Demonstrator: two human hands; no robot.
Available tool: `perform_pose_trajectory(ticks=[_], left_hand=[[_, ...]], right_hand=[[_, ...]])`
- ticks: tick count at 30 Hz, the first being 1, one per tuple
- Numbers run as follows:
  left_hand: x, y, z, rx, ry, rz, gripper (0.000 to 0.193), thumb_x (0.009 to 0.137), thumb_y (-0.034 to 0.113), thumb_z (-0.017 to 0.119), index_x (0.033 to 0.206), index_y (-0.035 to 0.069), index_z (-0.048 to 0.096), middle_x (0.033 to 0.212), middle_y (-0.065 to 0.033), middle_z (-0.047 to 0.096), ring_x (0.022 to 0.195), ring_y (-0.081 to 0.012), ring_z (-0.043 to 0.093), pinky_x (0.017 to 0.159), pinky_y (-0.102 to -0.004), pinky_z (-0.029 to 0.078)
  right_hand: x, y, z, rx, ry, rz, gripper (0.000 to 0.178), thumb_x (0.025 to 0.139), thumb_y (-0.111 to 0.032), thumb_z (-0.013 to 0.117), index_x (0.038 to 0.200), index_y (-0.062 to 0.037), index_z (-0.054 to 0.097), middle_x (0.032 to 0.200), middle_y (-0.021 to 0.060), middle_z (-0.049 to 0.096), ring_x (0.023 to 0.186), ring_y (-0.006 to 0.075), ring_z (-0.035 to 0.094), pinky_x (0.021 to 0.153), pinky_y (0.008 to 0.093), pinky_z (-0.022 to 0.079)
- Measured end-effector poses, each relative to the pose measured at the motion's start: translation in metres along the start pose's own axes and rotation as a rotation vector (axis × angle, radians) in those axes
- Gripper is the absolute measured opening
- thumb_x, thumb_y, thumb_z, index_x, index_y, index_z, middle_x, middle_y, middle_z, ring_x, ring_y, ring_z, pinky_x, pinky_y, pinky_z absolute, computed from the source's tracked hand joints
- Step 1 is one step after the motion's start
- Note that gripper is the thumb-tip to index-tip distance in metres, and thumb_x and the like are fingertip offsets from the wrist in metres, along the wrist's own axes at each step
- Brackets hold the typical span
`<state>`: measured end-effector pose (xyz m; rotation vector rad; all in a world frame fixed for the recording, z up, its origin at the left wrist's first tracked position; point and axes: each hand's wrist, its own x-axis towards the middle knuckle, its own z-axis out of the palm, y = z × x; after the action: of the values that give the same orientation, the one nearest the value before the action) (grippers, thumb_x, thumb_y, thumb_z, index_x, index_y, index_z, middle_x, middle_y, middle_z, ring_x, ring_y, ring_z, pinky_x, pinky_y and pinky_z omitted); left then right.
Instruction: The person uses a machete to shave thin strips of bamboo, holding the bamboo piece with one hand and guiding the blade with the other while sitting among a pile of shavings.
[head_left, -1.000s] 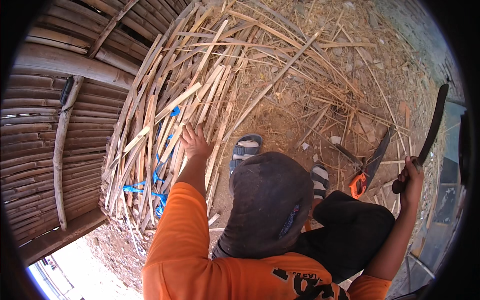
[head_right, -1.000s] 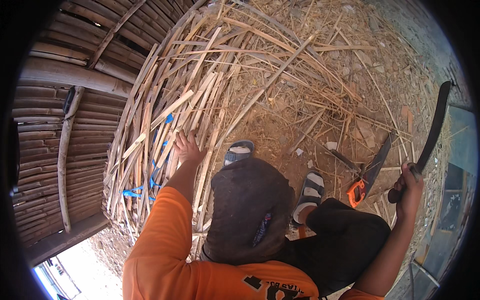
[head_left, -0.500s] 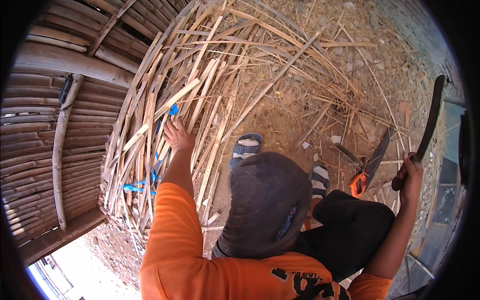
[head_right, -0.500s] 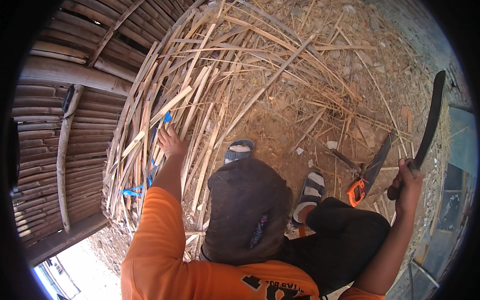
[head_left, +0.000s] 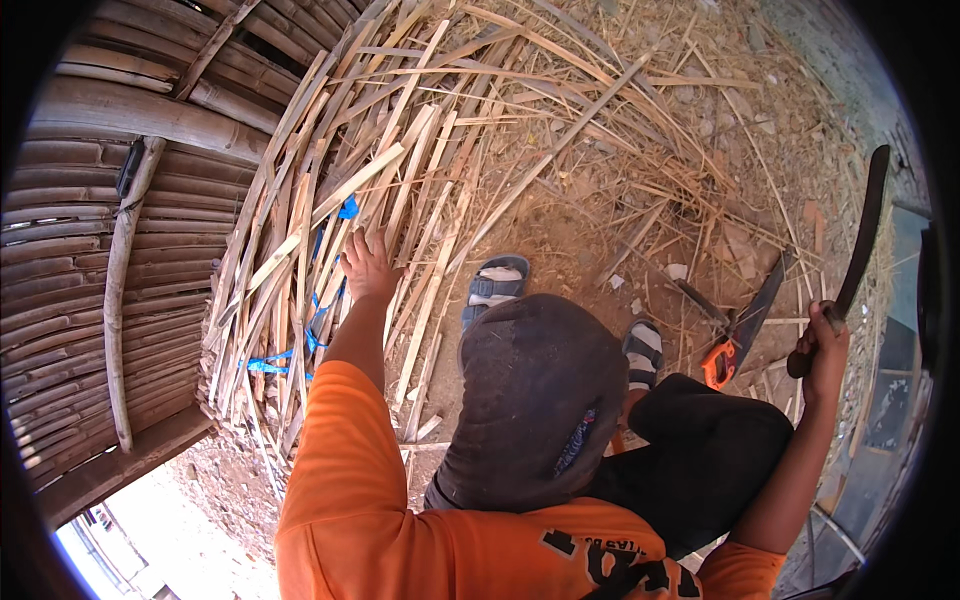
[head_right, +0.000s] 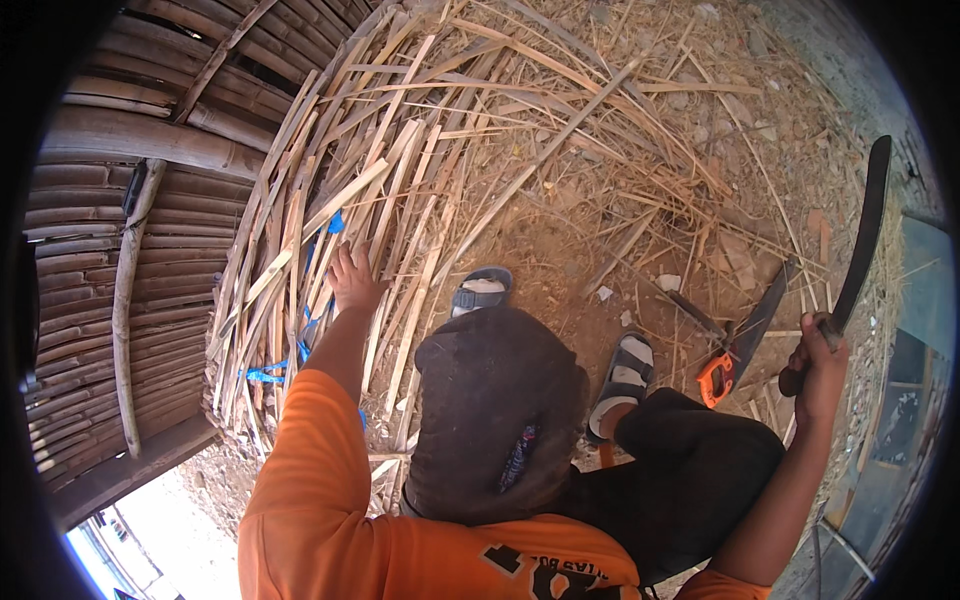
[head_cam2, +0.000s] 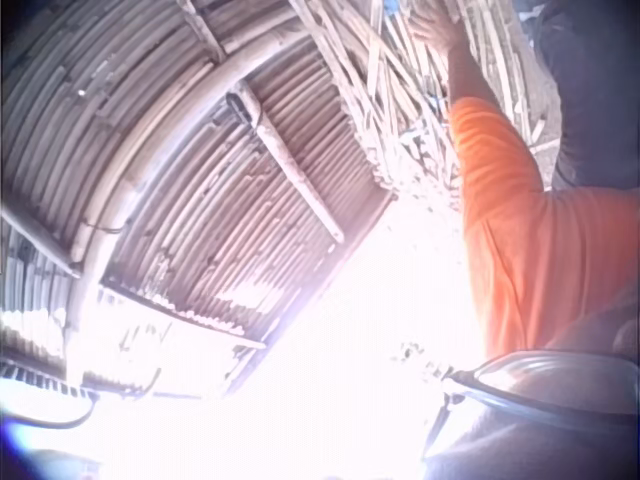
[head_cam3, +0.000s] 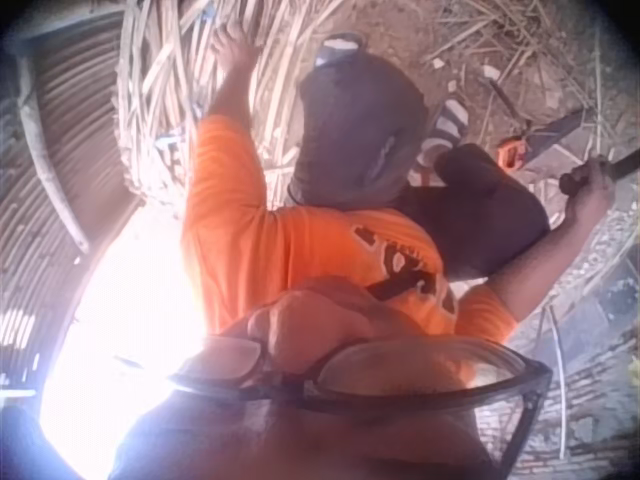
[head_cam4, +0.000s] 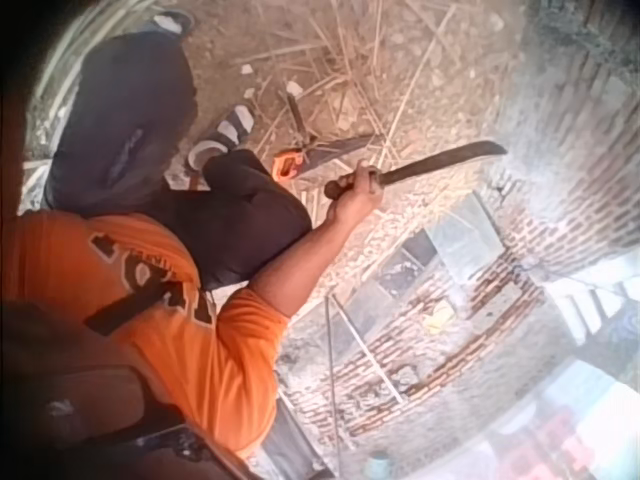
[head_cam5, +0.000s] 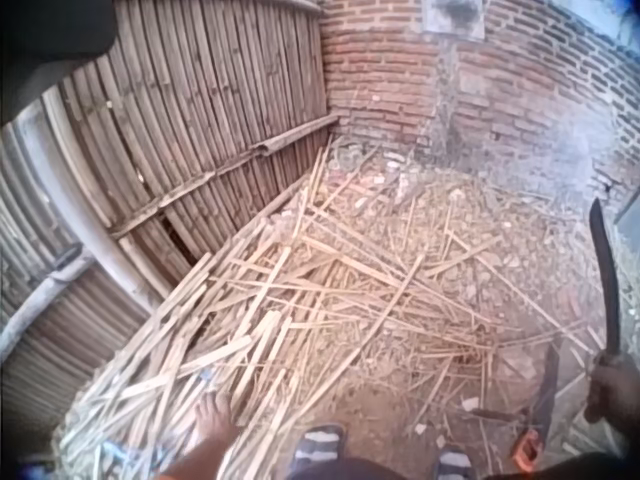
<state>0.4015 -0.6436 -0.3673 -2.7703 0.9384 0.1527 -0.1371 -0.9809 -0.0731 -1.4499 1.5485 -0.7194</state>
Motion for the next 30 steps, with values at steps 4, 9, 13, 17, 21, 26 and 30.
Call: perform_pose_trajectory(ticks=[4,9,13,17,21,26,30], left_hand=[[-0.020,-0.001,0.024,-0.096,0.098,0.045,0.094,0.072,0.053,0.083,0.149,0.025,0.037,0.154,-0.0167,0.030,0.147,-0.0371,0.023,0.116,-0.0574,0.023],[-0.054,0.011,0.030,-0.138,-0.025,0.209,0.053,0.080,0.048,0.078,0.121,0.016,0.066,0.159,-0.0209,0.022,0.150,-0.0426,0.014,0.120,-0.0602,0.016],[-0.078,0.018,0.045,-0.127,-0.094,0.201,0.035,0.082,0.045,0.075,0.101,0.016,0.074,0.165,-0.0164,0.014,0.153,-0.0412,0.006,0.121,-0.0631,0.008],[-0.094,0.021,0.057,-0.153,-0.065,0.183,0.034,0.082,0.041,0.074,0.104,0.014,0.074,0.165,-0.0180,0.014,0.153,-0.0410,0.004,0.121,-0.0629,0.004],[-0.101,0.025,0.061,-0.088,-0.153,0.132,0.035,0.083,0.033,0.070,0.109,0.009,0.071,0.162,-0.0185,0.020,0.152,-0.0414,0.010,0.120,-0.0637,0.007],[-0.112,0.023,0.059,-0.295,0.007,0.097,0.028,0.083,0.026,0.067,0.103,0.007,0.066,0.154,-0.0189,0.032,0.143,-0.0413,0.028,0.115,-0.0582,0.026],[-0.116,0.010,0.049,-0.503,-0.039,-0.056,0.031,0.091,0.026,0.060,0.117,0.011,0.054,0.140,-0.0221,0.050,0.108,-0.0420,0.062,0.086,-0.0527,0.052]], right_hand=[[-0.001,-0.002,0.002,-0.004,-0.005,0.011,0.024,0.092,-0.029,0.073,0.088,-0.0111,0.058,0.062,-0.0041,0.044,0.053,0.0081,0.044,0.053,0.0253,0.035],[-0.001,0.000,0.001,-0.014,-0.014,0.018,0.024,0.092,-0.029,0.073,0.087,-0.0114,0.057,0.063,-0.0038,0.044,0.054,0.0083,0.044,0.053,0.0254,0.035],[-0.002,-0.002,0.003,0.007,-0.027,0.011,0.023,0.092,-0.029,0.073,0.088,-0.0117,0.058,0.063,-0.0038,0.044,0.054,0.0078,0.044,0.053,0.0250,0.035],[-0.001,-0.001,0.001,0.018,-0.043,0.009,0.022,0.092,-0.028,0.073,0.089,-0.0116,0.058,0.063,-0.0043,0.044,0.054,0.0072,0.043,0.053,0.0244,0.035],[-0.002,-0.001,0.001,0.018,-0.025,0.011,0.021,0.092,-0.027,0.073,0.092,-0.0111,0.059,0.063,-0.0046,0.044,0.054,0.0070,0.043,0.053,0.0244,0.035],[-0.004,-0.004,0.002,0.011,-0.021,0.010,0.022,0.092,-0.027,0.073,0.095,-0.0102,0.059,0.063,-0.0044,0.044,0.054,0.0071,0.043,0.053,0.0242,0.035],[-0.006,-0.006,0.002,0.008,-0.021,0.020,0.023,0.092,-0.026,0.073,0.096,-0.0095,0.058,0.064,-0.0042,0.044,0.055,0.0072,0.044,0.053,0.0240,0.035]])
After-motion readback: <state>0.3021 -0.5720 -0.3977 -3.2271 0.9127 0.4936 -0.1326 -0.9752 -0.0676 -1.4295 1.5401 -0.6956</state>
